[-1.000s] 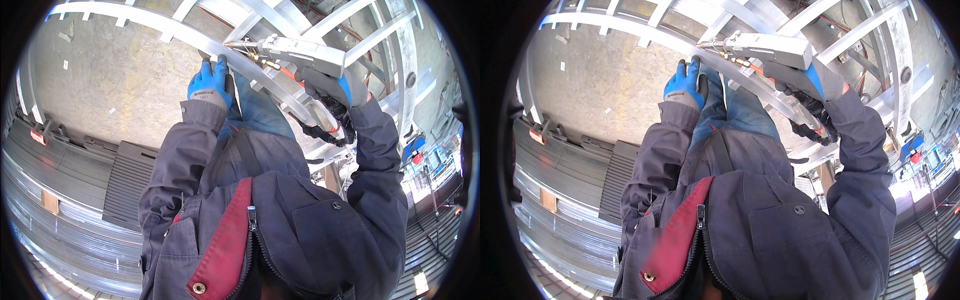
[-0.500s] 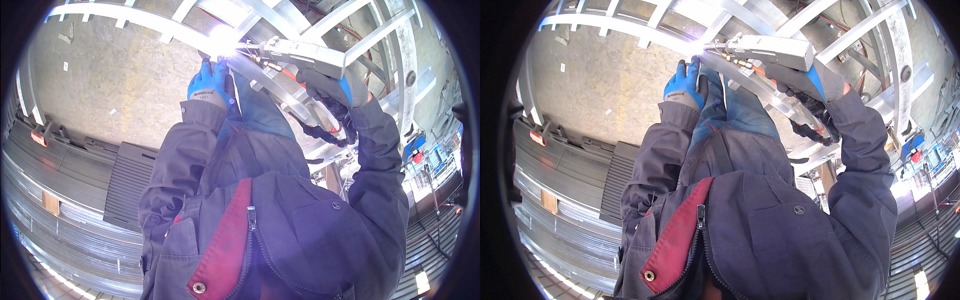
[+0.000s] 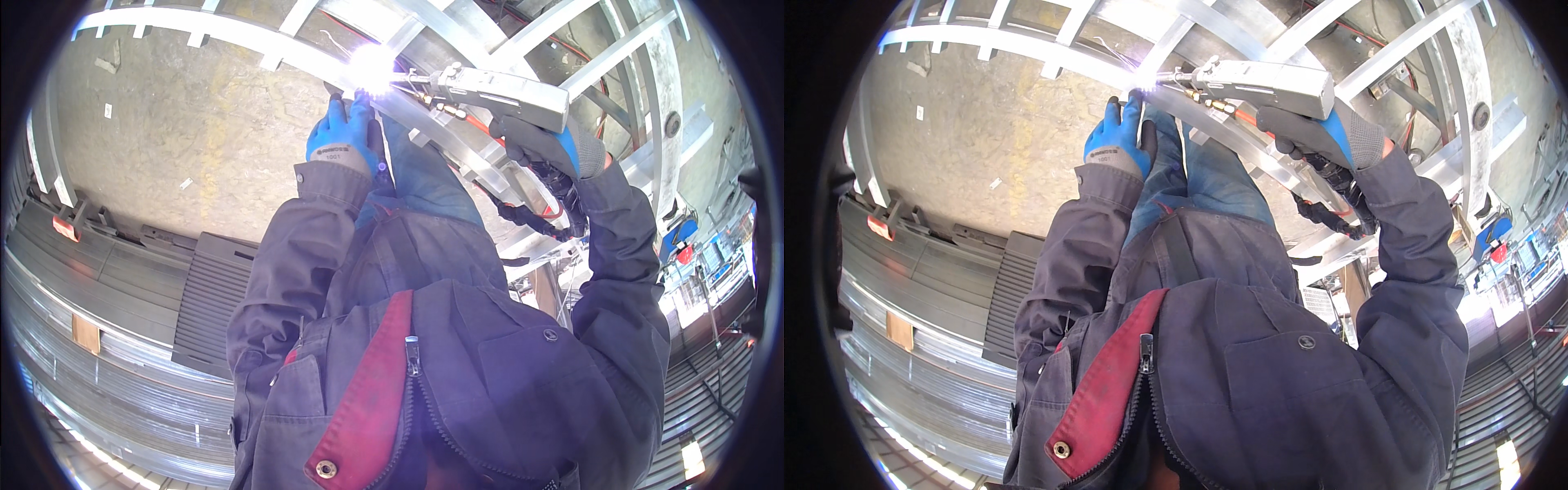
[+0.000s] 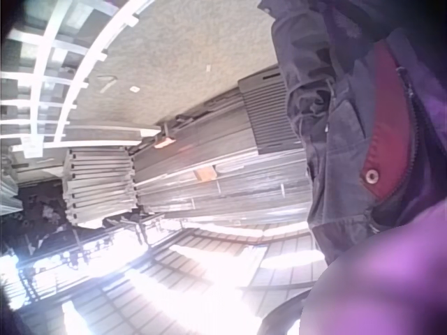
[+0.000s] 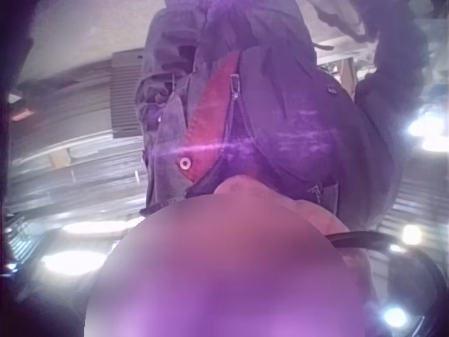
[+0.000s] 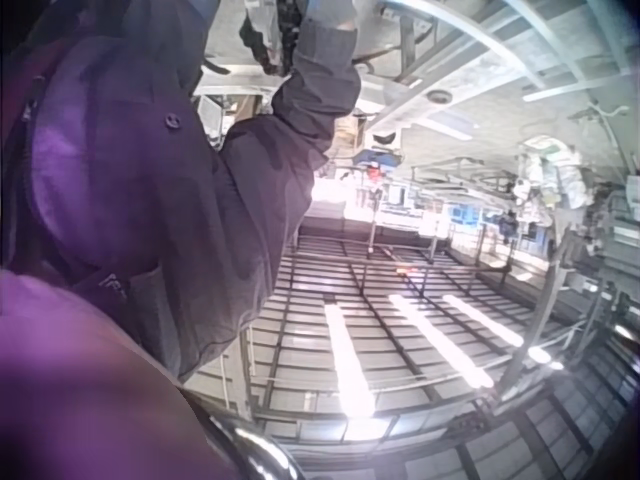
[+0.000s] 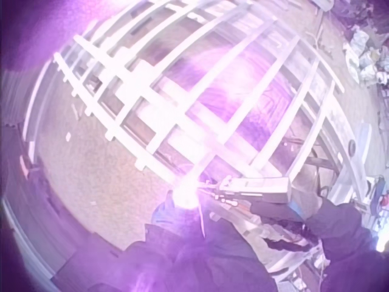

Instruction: The person welds joints on a large aluminum ladder-like frame using a handheld welding torch. They repeatedly position the torch, weld seams, and reposition the frame to access different joints.

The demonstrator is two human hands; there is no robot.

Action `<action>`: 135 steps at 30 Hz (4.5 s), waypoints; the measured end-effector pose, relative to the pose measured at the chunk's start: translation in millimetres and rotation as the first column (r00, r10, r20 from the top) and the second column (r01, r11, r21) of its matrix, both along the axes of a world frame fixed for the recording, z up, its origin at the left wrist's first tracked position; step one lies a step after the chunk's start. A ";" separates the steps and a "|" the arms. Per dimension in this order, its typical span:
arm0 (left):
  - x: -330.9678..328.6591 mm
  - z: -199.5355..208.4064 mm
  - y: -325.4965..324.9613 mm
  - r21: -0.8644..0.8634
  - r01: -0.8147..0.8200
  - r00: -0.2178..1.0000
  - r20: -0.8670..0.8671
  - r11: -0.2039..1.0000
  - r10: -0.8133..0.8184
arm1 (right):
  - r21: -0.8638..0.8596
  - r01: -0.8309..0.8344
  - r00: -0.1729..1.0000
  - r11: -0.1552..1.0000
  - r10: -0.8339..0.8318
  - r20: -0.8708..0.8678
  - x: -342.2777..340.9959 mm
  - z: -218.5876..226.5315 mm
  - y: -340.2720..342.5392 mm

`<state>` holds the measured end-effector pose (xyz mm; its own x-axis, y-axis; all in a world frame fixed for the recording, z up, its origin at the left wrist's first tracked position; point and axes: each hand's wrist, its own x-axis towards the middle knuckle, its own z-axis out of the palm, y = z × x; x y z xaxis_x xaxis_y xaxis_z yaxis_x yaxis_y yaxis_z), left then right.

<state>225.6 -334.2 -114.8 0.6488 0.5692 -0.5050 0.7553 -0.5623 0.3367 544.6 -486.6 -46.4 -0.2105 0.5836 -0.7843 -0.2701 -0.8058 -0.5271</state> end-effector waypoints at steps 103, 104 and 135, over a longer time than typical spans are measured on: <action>32.3 8.5 -143.4 -0.082 -0.065 0.994 -0.096 0.994 0.057 | 0.148 -0.095 0.960 0.984 0.052 0.276 6.6 -7.4 -129.8; 32.0 8.9 -143.7 -0.081 -0.063 0.995 -0.087 0.995 0.056 | 0.131 -0.120 0.958 0.984 0.080 0.276 8.4 -4.5 -128.8; 24.4 1.5 -143.0 -0.101 -0.054 0.993 -0.107 0.993 0.043 | -0.002 0.048 0.955 0.999 -0.046 0.293 22.6 67.8 -220.7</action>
<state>250.1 -477.1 -113.3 0.5624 0.5394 -0.6267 0.8148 -0.4904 0.3091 567.2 -707.3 21.4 0.0568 0.5801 -0.8126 -0.1425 -0.8008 -0.5817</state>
